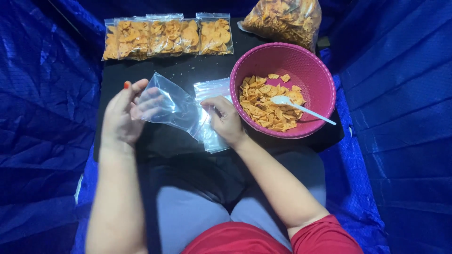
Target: Scooping chips from a bowl into small plastic bags using a spoon.
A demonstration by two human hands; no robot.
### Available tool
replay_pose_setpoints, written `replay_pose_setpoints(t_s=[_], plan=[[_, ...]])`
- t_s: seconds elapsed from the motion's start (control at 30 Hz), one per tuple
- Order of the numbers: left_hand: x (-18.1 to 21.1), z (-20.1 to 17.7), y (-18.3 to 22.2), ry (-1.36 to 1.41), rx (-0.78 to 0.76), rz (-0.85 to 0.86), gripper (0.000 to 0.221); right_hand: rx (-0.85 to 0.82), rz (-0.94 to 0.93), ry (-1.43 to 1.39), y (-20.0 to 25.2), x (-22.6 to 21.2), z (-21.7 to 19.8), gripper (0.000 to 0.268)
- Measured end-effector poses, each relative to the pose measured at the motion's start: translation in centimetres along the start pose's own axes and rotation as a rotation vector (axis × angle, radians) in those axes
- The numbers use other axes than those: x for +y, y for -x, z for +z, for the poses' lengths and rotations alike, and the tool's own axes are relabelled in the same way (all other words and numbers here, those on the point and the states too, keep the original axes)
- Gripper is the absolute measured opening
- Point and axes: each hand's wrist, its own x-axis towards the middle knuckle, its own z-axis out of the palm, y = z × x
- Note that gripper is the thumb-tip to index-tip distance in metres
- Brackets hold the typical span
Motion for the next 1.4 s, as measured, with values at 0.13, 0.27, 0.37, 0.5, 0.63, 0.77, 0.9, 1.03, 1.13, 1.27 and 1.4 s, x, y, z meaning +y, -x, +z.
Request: replay_pose_setpoints(t_s=[0.13, 0.27, 0.37, 0.5, 0.63, 0.77, 0.9, 1.03, 1.13, 1.27, 1.4], plan=[[1.1, -0.2, -0.9, -0.225, 0.028, 0.027, 0.038, -0.041, 0.014, 0.030, -0.1, -0.7, -0.2, 0.018], [1.4, 0.4, -0.9, -0.509, 0.021, 0.083, 0.022, -0.062, 0.010, 0.067, -0.4, -1.6, -0.2, 0.017], [1.1, 0.1, -1.2, -0.572, 0.067, 0.088, 0.014, -0.048, 0.011, 0.074, -0.3, -1.3, -0.2, 0.016], [0.6, -1.0, -1.7, -0.563, 0.188, 0.062, 0.014, -0.023, 0.024, 0.057, -0.3, -1.1, -0.2, 0.023], [-0.2, -1.8, -1.6, -0.394, 0.243, 0.045, 0.020, -0.010, 0.031, 0.021, -0.5, -1.7, -0.5, 0.023], [-0.2, 2.2, 2.6, 0.226, 0.144, -0.010, 0.075, 0.005, 0.059, -0.063, -0.5, -1.7, -0.4, 0.025], [-7.4, 2.8, 4.0, 0.558, -0.314, 0.065, 0.074, 0.003, 0.130, -0.107, -0.5, -2.0, -0.2, 0.019], [-9.9, 6.7, 5.1, 0.534, -0.238, 0.092, 0.091, -0.009, 0.054, 0.003, -0.6, -1.8, -0.2, 0.018], [-9.2, 6.3, 3.7, 0.613, -0.178, 0.131, 0.086, -0.008, -0.032, 0.125, -0.4, -1.9, -0.2, 0.017], [-7.0, 6.2, 3.8, 0.752, 0.023, 0.167, 0.086, -0.047, -0.015, 0.182, -0.4, -2.7, -0.3, 0.017], [-5.4, 6.2, 3.9, 0.699, 0.086, 0.062, 0.056, -0.080, -0.022, 0.218, -0.1, -2.5, -0.1, 0.031]])
